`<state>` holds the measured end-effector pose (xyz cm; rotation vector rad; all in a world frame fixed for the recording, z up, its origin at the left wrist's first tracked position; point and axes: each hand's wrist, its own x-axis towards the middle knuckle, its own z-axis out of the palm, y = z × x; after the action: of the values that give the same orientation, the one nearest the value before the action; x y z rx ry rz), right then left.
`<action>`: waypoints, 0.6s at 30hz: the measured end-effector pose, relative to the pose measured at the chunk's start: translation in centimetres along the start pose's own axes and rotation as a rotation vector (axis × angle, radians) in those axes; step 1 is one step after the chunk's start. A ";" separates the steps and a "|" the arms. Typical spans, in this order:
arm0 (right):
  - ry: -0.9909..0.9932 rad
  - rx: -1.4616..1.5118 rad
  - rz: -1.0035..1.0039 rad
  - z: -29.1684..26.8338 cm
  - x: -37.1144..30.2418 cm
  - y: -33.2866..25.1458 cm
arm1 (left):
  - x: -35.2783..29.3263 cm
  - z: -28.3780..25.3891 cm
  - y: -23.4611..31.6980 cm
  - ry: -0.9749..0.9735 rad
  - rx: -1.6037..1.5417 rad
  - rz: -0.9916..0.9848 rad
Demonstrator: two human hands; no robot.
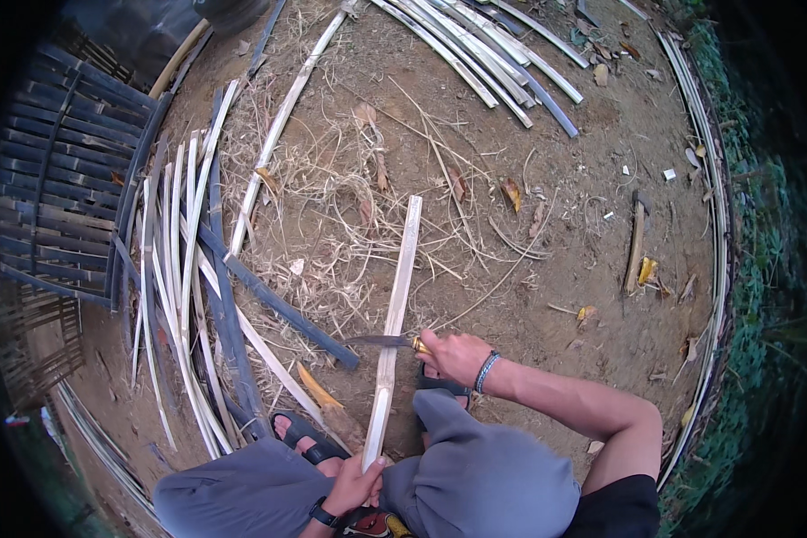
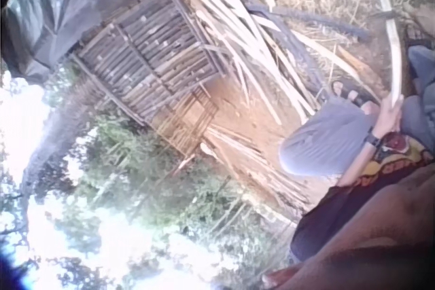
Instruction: The person shaves a piece of bamboo by hand using a knife, removing thin strips from the surface.
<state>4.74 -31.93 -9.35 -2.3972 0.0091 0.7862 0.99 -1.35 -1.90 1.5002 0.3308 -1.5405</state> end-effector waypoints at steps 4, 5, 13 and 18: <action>0.165 0.022 0.149 -0.8 2.2 3.4 | 0.2 0.6 -0.1 -0.015 -0.022 0.033; 0.257 -0.016 0.171 -1.7 3.2 4.2 | 0.1 0.5 0.1 -0.001 -0.004 0.027; 0.038 -0.066 0.098 -2.1 2.5 2.6 | -0.1 0.3 -0.5 -0.017 -0.052 0.029; 0.101 0.064 0.124 -1.1 2.9 2.3 | -0.4 0.5 -0.3 -0.034 -0.114 0.023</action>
<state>7.31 -33.91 -11.44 -2.3904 0.2221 0.7079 0.36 -1.35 -1.58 1.3831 0.3734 -1.5023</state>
